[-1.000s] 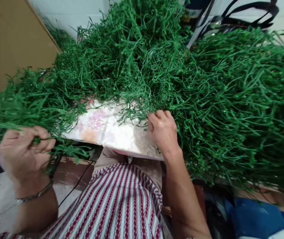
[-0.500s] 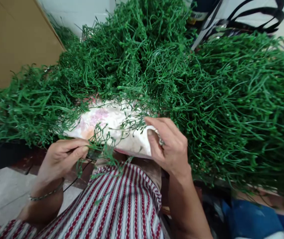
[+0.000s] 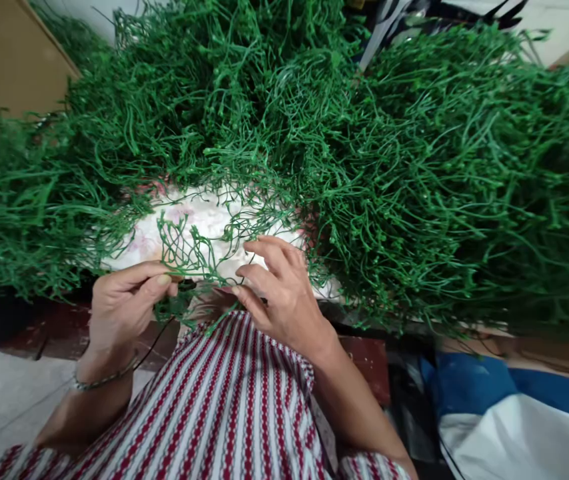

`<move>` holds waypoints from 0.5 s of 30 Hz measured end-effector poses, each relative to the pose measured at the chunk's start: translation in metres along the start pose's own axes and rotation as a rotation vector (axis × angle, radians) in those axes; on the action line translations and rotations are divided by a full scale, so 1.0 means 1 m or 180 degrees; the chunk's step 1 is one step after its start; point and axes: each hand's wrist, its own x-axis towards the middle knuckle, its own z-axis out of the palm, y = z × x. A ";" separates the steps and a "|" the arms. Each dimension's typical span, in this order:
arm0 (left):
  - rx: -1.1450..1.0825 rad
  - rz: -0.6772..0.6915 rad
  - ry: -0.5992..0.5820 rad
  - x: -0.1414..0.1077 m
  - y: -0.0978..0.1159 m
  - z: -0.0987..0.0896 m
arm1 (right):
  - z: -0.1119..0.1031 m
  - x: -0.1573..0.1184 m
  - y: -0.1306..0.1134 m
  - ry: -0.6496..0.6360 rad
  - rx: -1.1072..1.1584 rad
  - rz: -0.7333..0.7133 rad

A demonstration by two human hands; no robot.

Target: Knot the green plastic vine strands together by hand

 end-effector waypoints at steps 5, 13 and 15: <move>-0.0217 -0.0043 -0.0049 0.002 -0.002 0.005 | 0.003 0.001 0.000 0.0093 -0.0125 -0.0050; 0.0930 0.0412 0.0068 0.018 0.002 -0.002 | 0.003 0.003 0.001 0.0309 0.0134 -0.0053; 0.1544 0.0974 0.0472 0.020 0.005 -0.002 | -0.001 0.004 0.003 0.0244 0.0105 -0.0043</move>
